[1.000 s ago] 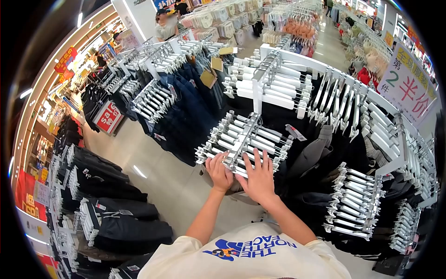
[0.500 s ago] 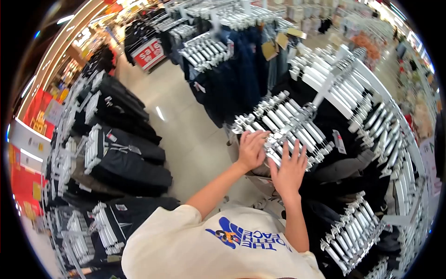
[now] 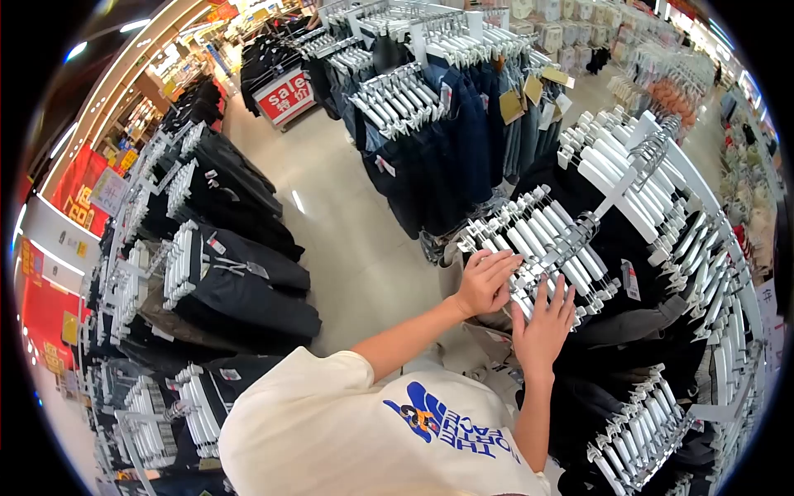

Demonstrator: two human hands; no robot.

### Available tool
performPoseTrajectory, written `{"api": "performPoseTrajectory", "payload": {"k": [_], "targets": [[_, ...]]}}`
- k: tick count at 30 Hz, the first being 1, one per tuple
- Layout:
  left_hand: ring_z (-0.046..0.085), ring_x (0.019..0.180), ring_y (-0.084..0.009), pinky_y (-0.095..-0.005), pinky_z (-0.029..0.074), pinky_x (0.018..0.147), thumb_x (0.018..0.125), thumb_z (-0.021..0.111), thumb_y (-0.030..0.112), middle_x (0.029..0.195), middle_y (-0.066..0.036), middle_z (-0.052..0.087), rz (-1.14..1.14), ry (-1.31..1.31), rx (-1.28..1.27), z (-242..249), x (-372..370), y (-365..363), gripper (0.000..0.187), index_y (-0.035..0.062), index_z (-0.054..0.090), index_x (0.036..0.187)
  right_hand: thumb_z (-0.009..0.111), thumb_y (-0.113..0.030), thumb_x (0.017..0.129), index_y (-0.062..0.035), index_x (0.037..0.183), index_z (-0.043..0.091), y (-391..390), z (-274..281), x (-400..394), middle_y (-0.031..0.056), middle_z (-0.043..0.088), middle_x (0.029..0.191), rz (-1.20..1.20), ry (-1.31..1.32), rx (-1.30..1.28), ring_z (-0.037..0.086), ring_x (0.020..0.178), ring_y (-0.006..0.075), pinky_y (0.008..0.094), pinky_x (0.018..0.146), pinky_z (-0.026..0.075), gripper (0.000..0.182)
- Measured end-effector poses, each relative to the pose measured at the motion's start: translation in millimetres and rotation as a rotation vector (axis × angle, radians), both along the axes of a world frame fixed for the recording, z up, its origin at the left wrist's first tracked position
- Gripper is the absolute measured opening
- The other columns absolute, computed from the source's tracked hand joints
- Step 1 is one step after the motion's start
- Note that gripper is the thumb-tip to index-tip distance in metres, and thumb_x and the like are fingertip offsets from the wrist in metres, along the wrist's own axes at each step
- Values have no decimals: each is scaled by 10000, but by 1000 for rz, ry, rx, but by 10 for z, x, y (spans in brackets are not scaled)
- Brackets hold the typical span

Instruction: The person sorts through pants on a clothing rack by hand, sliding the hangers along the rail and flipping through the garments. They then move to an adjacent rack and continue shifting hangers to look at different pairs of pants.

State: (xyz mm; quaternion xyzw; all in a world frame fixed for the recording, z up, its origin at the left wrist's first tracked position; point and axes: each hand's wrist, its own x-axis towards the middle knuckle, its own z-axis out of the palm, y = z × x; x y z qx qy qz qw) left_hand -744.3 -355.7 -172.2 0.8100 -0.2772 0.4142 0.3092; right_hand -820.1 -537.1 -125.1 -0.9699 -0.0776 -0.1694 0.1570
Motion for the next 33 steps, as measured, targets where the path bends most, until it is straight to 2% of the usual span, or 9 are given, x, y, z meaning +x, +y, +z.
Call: {"api": "performPoseTrajectory", "payload": {"k": [9, 14, 16, 20, 25, 27, 28, 29, 33], "targets": [[674, 1336, -275, -448, 443, 1104, 813, 695, 62, 1446, -89, 731, -144, 43, 17, 38, 37, 146, 362, 42, 763, 1168, 683, -436, 1032, -2, 1585, 523, 74, -40, -28, 256, 399, 1702, -42, 4, -20, 339, 1569, 517, 632, 1253, 302, 720], [634, 1391, -270, -457, 431, 1129, 846, 713, 82, 1488, -94, 698, -220, 80, 53, 48, 36, 262, 387, 47, 758, 1228, 738, -403, 995, 48, 1406, 622, 58, -115, -25, 255, 414, 1698, -43, -33, 17, 345, 1576, 517, 643, 1244, 316, 621], [610, 1421, -267, -468, 419, 1154, 873, 720, 103, 1514, -89, 677, -251, 109, 74, 50, 27, 301, 429, 50, 742, 1298, 751, -392, 989, 31, 1430, 613, 85, -94, -47, 253, 423, 1696, -65, -15, 5, 352, 1579, 504, 626, 1244, 324, 626], [606, 1424, -266, -471, 420, 1156, 874, 722, 107, 1523, -89, 668, -330, 124, 48, 55, 44, 394, 449, 54, 735, 1320, 786, -364, 964, -9, 1452, 616, 83, -151, -58, 260, 463, 1668, -78, -57, 36, 385, 1570, 485, 603, 1233, 346, 627], [609, 1410, -286, -479, 417, 1165, 887, 717, 121, 1531, -111, 656, -397, 121, 54, 28, 116, 419, 454, 56, 724, 1337, 798, -350, 959, 22, 1415, 619, 182, -131, -99, 286, 496, 1630, -102, -81, 35, 427, 1541, 492, 578, 1219, 372, 615], [607, 1407, -295, -486, 414, 1171, 892, 711, 125, 1529, -116, 656, -454, 126, 56, 42, 106, 430, 442, 59, 725, 1329, 795, -348, 965, 22, 1390, 625, 234, -145, -134, 280, 501, 1627, -135, -96, 6, 431, 1540, 484, 568, 1227, 368, 588], [608, 1406, -298, -491, 412, 1174, 892, 710, 126, 1527, -117, 657, -442, 130, 63, 45, 111, 434, 439, 61, 726, 1326, 795, -384, 959, 22, 1327, 656, 255, -139, -144, 227, 499, 1659, -148, -101, 3, 433, 1540, 491, 583, 1199, 395, 566], [609, 1405, -301, -495, 410, 1177, 892, 709, 127, 1524, -118, 659, -428, 131, 70, 51, 121, 441, 436, 64, 728, 1324, 797, -394, 958, 27, 1315, 665, 279, -132, -150, 220, 507, 1655, -162, -107, 5, 440, 1539, 478, 578, 1196, 398, 568], [565, 1452, -297, -496, 384, 1201, 891, 717, 141, 1580, -117, 614, -472, 140, 145, 60, 170, 509, 487, 67, 696, 1372, 803, -433, 950, 28, 1351, 677, 346, -103, -171, 214, 507, 1659, -205, -78, 20, 430, 1552, 458, 560, 1213, 386, 624]]}}
